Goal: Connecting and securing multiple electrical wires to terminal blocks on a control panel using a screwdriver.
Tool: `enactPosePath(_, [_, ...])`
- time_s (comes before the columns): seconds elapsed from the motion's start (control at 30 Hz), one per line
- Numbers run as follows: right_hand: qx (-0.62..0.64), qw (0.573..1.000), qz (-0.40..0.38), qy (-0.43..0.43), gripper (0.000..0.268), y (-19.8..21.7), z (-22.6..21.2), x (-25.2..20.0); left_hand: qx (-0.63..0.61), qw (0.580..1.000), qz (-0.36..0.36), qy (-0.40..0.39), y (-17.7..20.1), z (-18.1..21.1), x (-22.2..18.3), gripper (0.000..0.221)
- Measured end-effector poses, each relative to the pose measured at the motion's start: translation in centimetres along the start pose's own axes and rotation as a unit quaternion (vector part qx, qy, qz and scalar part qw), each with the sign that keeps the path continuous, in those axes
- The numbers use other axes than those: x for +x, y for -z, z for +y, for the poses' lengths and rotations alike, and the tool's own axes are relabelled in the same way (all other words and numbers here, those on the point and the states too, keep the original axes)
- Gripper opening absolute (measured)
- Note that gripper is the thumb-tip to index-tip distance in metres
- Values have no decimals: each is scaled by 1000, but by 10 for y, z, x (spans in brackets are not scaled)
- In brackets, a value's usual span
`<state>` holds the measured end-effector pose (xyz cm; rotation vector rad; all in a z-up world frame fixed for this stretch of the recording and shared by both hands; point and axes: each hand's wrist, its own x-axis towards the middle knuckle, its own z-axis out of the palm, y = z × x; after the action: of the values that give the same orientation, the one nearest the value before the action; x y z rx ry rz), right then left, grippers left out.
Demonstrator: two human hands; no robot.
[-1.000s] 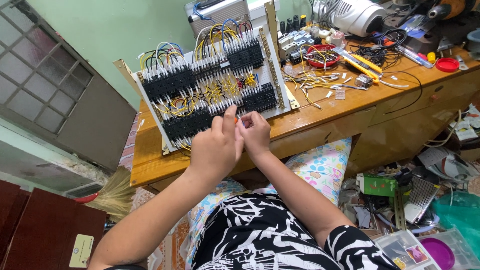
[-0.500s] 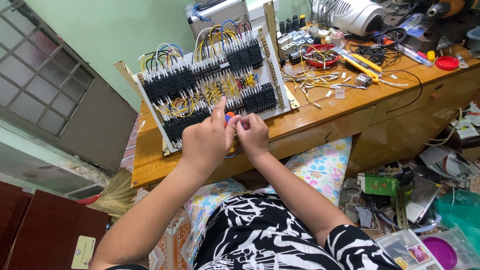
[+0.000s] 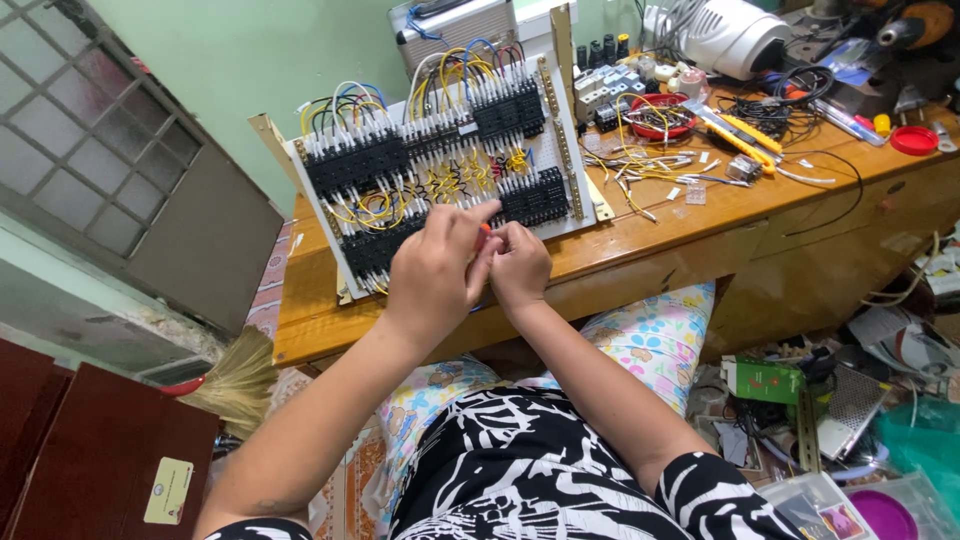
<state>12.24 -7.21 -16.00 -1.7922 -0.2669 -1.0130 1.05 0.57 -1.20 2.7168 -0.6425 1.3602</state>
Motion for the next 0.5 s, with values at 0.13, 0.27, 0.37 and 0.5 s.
enactPosePath(0.13, [-16, 999, 35, 37, 26, -11, 16, -6, 2, 997, 30, -77, 1, 0, -8, 44])
enactPosePath(0.27, [12, 998, 14, 63, 24, -16, 28, -7, 0, 995, 82, -48, -6, 6, -16, 42])
enactPosePath(0.37, [43, 998, -6, 47, 22, -16, 31, -8, -19, 990, 138, -32, -13, 3, -22, 38])
enactPosePath(0.5, [-5, 999, 7, 51, 25, -14, 23, -8, -91, 976, 195, -18, -21, 9, -26, 38])
